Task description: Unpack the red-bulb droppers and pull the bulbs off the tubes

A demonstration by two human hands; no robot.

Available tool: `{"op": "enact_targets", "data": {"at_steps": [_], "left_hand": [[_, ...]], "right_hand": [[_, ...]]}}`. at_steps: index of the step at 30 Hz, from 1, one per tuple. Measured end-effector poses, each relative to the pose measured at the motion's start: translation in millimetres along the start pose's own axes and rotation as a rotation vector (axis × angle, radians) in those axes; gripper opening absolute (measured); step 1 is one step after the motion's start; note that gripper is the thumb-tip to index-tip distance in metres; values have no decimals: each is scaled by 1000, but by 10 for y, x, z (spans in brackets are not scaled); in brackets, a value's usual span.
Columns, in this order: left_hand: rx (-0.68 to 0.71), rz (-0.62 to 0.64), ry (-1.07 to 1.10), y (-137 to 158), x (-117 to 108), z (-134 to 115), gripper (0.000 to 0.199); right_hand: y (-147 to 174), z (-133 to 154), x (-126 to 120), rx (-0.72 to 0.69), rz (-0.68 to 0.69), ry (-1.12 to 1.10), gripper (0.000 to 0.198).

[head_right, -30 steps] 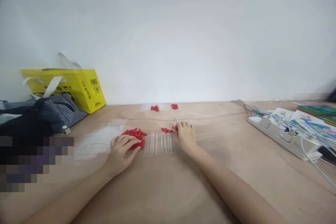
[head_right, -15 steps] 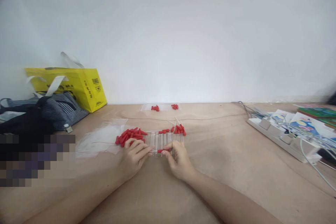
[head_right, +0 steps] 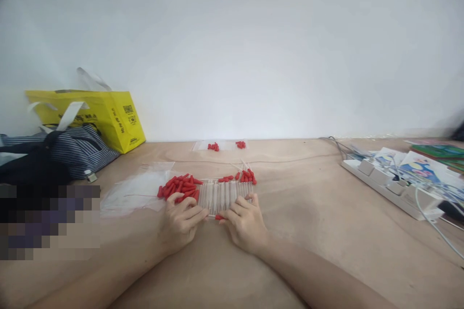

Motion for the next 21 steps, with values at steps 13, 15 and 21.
{"op": "enact_targets", "data": {"at_steps": [13,15,21], "left_hand": [[23,-20,14,67,-35,-65,15],[26,-22,10,68,-55,-42,17],[-177,-111,-88,-25,-222,250,19]], "right_hand": [[-105,-26,-164,92,268,-226,17],[-101,-63,-187,86,300,-247,19],[-18,-517,-240,329,249,-300,26]]}}
Point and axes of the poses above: each hand's wrist, its own y-axis away from the middle knuckle, its own x-axis out of the palm, z = x × y, the point moved 3 cm from there along -y, towards the middle knuckle, and after that the axes turned 2 degrees about -z, right-handed, at the moved point
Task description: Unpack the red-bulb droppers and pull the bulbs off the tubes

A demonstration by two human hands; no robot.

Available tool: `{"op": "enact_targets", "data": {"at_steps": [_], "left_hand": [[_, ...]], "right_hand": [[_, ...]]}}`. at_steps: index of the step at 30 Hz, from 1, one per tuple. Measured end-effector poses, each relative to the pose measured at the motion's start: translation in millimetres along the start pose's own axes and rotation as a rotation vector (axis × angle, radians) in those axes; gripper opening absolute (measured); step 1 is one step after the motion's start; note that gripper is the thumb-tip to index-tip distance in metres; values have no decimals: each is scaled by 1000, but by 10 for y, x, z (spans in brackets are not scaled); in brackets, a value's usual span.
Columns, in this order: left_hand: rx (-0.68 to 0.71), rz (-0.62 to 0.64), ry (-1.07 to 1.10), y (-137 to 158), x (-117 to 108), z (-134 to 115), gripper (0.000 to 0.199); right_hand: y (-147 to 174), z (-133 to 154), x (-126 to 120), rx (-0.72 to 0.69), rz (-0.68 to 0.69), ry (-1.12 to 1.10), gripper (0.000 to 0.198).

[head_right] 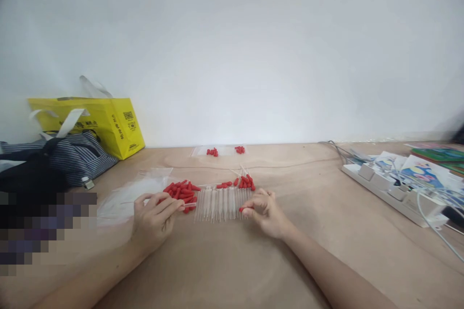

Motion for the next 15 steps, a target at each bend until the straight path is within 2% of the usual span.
{"op": "enact_targets", "data": {"at_steps": [3,8,12,15], "left_hand": [[-189,130,49,-76,59,102,20],[-515,534,390,-147,344,273,24],[-887,836,467,-203,577,425,16],[-989,922,424,-242,703,432,18]], "right_hand": [[-46,-194,-33,114,-112,34,24],[-64,-399,-103,385,-245,269,24],[-44,-500,-167,548,-213,328,24],[-40,-527,-154,632,-180,291,23]]}}
Point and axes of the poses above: each hand's wrist, its own y-axis away from the middle knuckle, its own x-axis out of the palm, z = x × y, the point moved 3 cm from there along -y, towards the middle knuckle, and after that the axes turned 2 degrees about -z, right-handed, at the moved point
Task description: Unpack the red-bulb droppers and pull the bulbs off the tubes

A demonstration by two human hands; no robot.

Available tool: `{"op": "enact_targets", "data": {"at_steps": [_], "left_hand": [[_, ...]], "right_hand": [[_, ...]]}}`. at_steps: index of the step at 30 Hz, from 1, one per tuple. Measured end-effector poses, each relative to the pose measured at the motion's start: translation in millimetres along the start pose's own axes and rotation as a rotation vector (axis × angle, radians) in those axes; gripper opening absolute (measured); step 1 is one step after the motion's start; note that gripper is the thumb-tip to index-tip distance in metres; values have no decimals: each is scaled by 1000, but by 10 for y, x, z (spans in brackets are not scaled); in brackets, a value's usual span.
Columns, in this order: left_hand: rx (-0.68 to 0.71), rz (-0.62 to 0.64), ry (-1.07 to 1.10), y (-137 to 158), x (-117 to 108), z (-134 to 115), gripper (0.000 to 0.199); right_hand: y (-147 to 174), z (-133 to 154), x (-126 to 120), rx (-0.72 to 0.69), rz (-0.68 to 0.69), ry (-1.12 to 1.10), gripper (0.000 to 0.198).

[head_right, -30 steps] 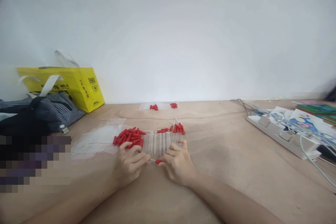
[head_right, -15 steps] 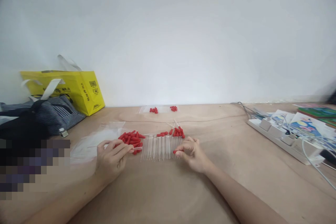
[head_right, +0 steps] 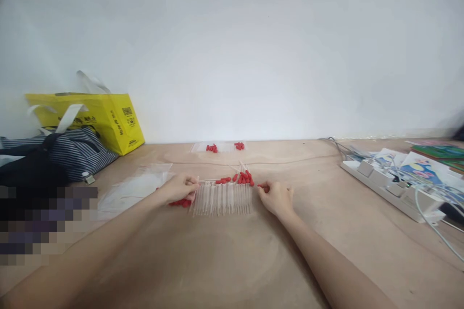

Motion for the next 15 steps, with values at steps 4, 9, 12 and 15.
{"op": "enact_targets", "data": {"at_steps": [4,9,12,15], "left_hand": [[-51,-11,-37,-54,105,-18,45],[-10,-23,-91,-64,150,-43,48],[34,-32,-129,-48,133,-94,43],[94,-68,-171,6,100,-146,37]], "right_hand": [[-6,34,55,73,39,-29,23],[-23,86,83,96,88,-58,27],[-28,82,70,100,91,-64,29],[-26,51,58,98,56,-50,29]]}}
Point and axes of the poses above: each hand's wrist, its own y-axis away from the middle knuckle, its own x-axis out of the palm, z = x × y, the point moved 3 cm from there along -y, towards the middle knuckle, and after that the axes turned 2 degrees about -z, right-handed, at the moved point
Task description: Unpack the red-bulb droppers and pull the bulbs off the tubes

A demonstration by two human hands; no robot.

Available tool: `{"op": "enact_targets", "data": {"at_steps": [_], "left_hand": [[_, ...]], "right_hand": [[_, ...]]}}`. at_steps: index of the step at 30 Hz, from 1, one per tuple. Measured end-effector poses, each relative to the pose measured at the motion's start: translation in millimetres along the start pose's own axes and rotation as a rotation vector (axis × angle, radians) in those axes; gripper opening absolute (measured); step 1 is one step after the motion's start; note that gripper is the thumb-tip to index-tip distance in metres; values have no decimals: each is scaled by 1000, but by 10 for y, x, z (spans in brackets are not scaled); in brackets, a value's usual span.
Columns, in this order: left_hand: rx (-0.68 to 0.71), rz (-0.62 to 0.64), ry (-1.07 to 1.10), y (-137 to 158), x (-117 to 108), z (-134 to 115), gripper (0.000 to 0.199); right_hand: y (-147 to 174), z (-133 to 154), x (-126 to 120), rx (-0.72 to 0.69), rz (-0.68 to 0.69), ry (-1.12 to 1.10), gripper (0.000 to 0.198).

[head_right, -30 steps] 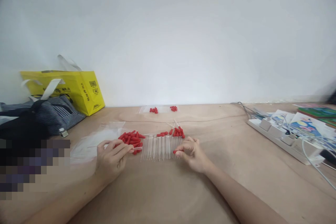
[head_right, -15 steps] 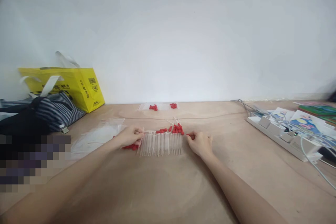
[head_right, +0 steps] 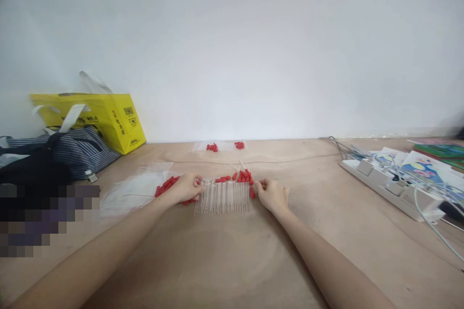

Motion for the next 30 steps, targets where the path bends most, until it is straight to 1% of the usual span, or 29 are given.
{"op": "enact_targets", "data": {"at_steps": [3,5,7,9,11,13,16,18,21,24,26,28,30], "left_hand": [[82,-97,-44,114,-31,6,27],[194,-224,-82,230,-29,56,21],[380,-384,-122,369,-4,126,19],[567,-518,-153,500,37,204,18],[674,-597,-170,588,73,268,18],[707,-630,-172,630,85,293,17],[703,-641,-171,644,68,271,17],[705,-647,-192,644,54,246,16],[715,-650,-226,638,47,231,16],[717,-656,-240,630,43,235,17],[714,-670,-251,629,30,238,17],[710,-716,-268,638,6,233,17],[738,-801,-305,664,-15,209,13]], "right_hand": [[-5,-27,0,-38,-62,-7,28],[-17,-2,4,-113,-101,-21,26],[-36,93,15,-241,-122,-9,24],[-64,262,40,-388,-116,63,22],[-110,472,96,-509,-70,189,23],[-179,674,187,-582,36,310,24],[-308,878,316,-598,101,355,21],[-385,932,395,-592,124,369,18],[-460,939,469,-586,153,375,13],[-490,926,456,-579,151,357,10],[-478,907,397,-564,120,339,12],[-418,856,310,-549,76,316,15],[-294,755,217,-546,36,288,17]]}}
Point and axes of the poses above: each hand's wrist, its own y-axis away from the middle knuckle, its own x-axis out of the palm, z = x × y, the point moved 3 cm from there along -y, towards the middle knuckle, and after that the axes turned 2 degrees about -z, right-handed, at the moved point
